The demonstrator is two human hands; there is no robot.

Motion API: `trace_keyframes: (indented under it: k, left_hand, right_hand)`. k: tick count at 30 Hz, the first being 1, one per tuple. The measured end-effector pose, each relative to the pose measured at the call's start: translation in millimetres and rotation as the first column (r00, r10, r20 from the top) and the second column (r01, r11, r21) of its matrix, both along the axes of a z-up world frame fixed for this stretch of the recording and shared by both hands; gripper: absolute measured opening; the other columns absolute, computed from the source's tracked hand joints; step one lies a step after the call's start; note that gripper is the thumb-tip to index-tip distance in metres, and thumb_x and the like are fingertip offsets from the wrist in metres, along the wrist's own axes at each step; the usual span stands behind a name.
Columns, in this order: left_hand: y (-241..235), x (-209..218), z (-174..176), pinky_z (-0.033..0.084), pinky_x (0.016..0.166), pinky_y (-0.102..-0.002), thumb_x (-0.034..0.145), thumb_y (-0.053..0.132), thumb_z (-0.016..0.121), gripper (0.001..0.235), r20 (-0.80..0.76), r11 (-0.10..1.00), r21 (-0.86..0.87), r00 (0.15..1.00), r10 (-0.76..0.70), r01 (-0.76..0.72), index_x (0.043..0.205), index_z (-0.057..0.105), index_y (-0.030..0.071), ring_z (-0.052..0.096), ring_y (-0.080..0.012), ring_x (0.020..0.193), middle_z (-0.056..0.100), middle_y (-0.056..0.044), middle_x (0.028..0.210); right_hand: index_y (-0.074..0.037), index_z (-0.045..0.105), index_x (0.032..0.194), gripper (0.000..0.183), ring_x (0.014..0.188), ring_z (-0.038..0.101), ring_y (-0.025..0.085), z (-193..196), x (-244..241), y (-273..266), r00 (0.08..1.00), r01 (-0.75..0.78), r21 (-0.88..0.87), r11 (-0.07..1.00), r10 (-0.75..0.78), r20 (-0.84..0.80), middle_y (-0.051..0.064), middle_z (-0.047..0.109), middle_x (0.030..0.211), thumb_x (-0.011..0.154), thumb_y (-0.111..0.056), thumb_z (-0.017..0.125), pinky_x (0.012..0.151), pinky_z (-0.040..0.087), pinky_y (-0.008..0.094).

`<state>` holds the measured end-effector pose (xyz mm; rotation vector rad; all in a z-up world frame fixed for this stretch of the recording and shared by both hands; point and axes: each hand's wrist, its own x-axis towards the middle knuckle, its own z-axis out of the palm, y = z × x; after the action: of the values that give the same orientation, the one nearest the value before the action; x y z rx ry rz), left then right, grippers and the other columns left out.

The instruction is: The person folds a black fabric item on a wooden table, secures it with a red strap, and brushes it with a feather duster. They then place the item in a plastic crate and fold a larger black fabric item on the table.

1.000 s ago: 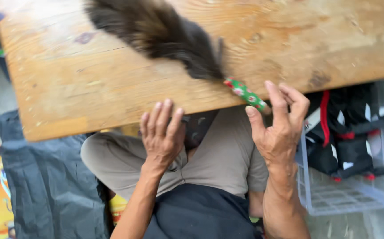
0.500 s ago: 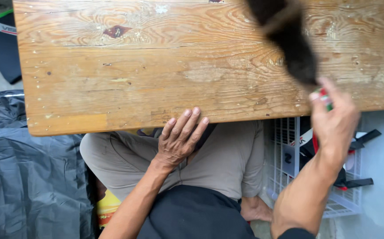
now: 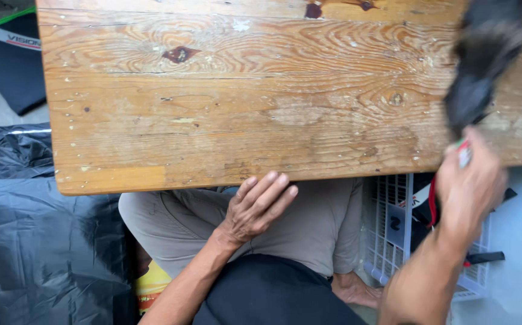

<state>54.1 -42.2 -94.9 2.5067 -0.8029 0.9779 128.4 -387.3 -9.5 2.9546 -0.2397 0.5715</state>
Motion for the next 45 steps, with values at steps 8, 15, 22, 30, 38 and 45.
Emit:
trace_keyframes:
  k: [8,15,22,30,38,45]
  left_hand:
    - [11.9,-17.9,-18.6,0.046,0.1,-0.037,0.097,0.004,0.047,0.026,-0.01,0.967,-0.235,0.995,-0.103,0.098,0.077,0.063,0.011,0.061,-0.0257,0.106,0.06,-0.008,0.096]
    - [-5.5,-20.9,-29.4,0.053,0.097,-0.033,0.087,0.011,0.059,0.015,0.054,0.957,-0.24,0.981,0.184,-0.166,0.079,0.07,0.018,0.064,-0.016,0.103,0.067,0.001,0.086]
    - [0.3,-15.0,-13.3,0.049,0.103,-0.03,0.092,0.008,0.054,0.019,0.058,0.961,-0.238,0.985,0.162,-0.144,0.082,0.068,0.014,0.063,-0.0131,0.112,0.07,0.0,0.091]
    - [-1.2,-9.6,-14.0,0.046,0.104,-0.027,0.093,0.011,0.055,0.021,0.114,0.956,-0.243,0.974,0.195,-0.164,0.076,0.066,0.016,0.063,-0.0108,0.111,0.068,0.002,0.087]
    - [0.2,-8.9,-8.1,0.048,0.102,-0.026,0.094,0.014,0.054,0.022,0.124,0.961,-0.214,0.971,0.203,-0.174,0.076,0.067,0.018,0.063,-0.0104,0.11,0.068,0.003,0.086]
    - [-5.8,-7.3,-14.3,0.046,0.102,-0.026,0.093,0.02,0.058,0.015,0.138,0.974,-0.164,0.974,0.182,-0.159,0.083,0.068,0.023,0.06,-0.0098,0.113,0.068,0.005,0.093]
  right_hand:
    - [-0.038,0.066,0.122,0.039,0.057,0.051,0.011,42.9,-59.8,183.4,0.753,-0.074,0.594,0.801,0.436,-0.493,-0.007,0.052,0.071,0.084,-0.029,0.064,0.06,0.039,0.025]
    - [-0.044,0.063,0.118,0.03,0.078,0.067,0.027,22.8,2.7,284.2,0.668,-0.458,0.586,0.668,0.694,-0.268,-0.001,0.061,0.081,0.093,-0.033,0.052,0.064,0.055,0.043]
    - [-0.03,0.065,0.123,0.036,0.092,0.067,0.038,53.1,10.9,219.3,0.602,-0.273,0.731,0.625,0.704,-0.377,0.014,0.071,0.094,0.089,-0.022,0.056,0.073,0.053,0.049]
    - [-0.016,0.062,0.142,0.041,0.068,0.059,0.031,4.4,-3.2,-42.7,0.898,0.193,0.538,0.82,0.073,-0.434,0.021,0.063,0.073,0.102,-0.014,0.055,0.061,0.045,0.04]
    - [-0.033,0.074,0.126,0.039,0.066,0.071,0.025,-77.4,91.5,-120.7,0.992,0.117,-0.277,0.954,-0.101,0.074,0.001,0.069,0.068,0.092,-0.02,0.062,0.052,0.055,0.035]
    - [-0.022,0.065,0.132,0.043,0.075,0.064,0.049,26.1,63.3,123.7,0.972,-0.079,0.273,0.959,0.135,-0.193,0.027,0.067,0.076,0.095,-0.009,0.047,0.062,0.048,0.059]
